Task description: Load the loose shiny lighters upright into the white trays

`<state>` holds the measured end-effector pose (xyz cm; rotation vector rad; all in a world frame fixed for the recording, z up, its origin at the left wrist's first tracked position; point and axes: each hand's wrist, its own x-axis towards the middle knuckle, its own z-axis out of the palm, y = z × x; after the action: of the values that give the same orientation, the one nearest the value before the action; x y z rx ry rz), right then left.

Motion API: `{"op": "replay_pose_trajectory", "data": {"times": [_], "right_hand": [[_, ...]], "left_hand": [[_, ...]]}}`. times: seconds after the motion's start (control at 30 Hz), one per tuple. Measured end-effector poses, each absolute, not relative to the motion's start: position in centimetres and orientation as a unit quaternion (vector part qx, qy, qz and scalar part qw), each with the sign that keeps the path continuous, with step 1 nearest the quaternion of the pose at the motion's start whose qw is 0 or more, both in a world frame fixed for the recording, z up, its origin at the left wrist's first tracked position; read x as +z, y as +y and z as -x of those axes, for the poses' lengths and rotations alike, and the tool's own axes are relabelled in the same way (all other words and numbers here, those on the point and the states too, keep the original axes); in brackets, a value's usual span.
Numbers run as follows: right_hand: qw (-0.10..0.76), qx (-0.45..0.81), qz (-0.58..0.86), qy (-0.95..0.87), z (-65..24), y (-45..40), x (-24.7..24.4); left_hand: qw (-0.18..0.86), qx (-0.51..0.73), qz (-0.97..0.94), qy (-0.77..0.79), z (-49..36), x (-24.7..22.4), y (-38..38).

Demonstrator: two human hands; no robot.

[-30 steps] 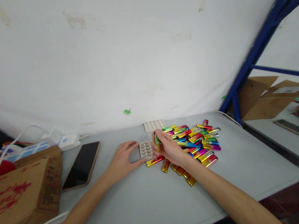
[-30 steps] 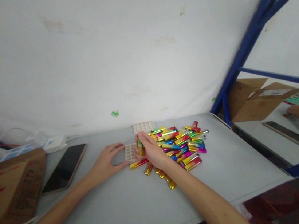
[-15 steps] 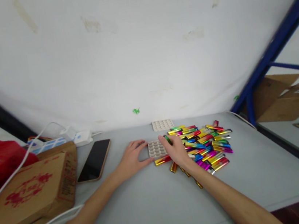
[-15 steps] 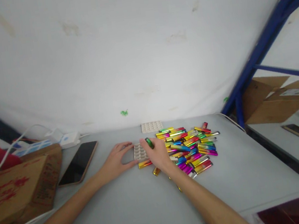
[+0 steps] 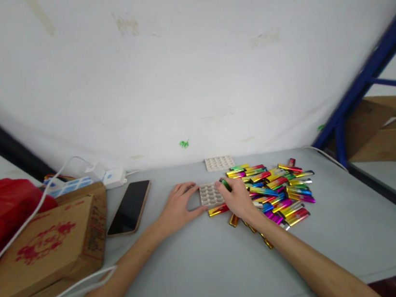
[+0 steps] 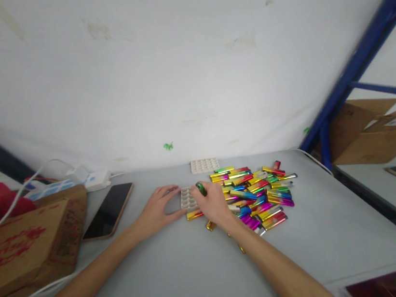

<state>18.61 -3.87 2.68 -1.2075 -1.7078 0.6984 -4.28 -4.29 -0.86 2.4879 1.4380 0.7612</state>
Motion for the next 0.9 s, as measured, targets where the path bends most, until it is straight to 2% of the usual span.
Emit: {"op": "replay_pose_trajectory", "data": {"times": [0.47,0.63,0.9], "right_hand": [[0.421,0.291,0.450,-0.732,-18.9,-3.5,2.8],[0.434,0.225,0.401,-0.775,-19.1,-2.4,2.7],[0.367,0.204,0.411,-0.809,-18.9,-0.5,3.6]], "left_hand": [[0.067,0.260,-0.837,0.477,4.2,-1.0,-4.3],[0.092,0.266,-0.825,0.489,4.0,-1.0,-4.0],[0.124,0.282,-0.808,0.502,4.0,-1.5,-2.9]]}}
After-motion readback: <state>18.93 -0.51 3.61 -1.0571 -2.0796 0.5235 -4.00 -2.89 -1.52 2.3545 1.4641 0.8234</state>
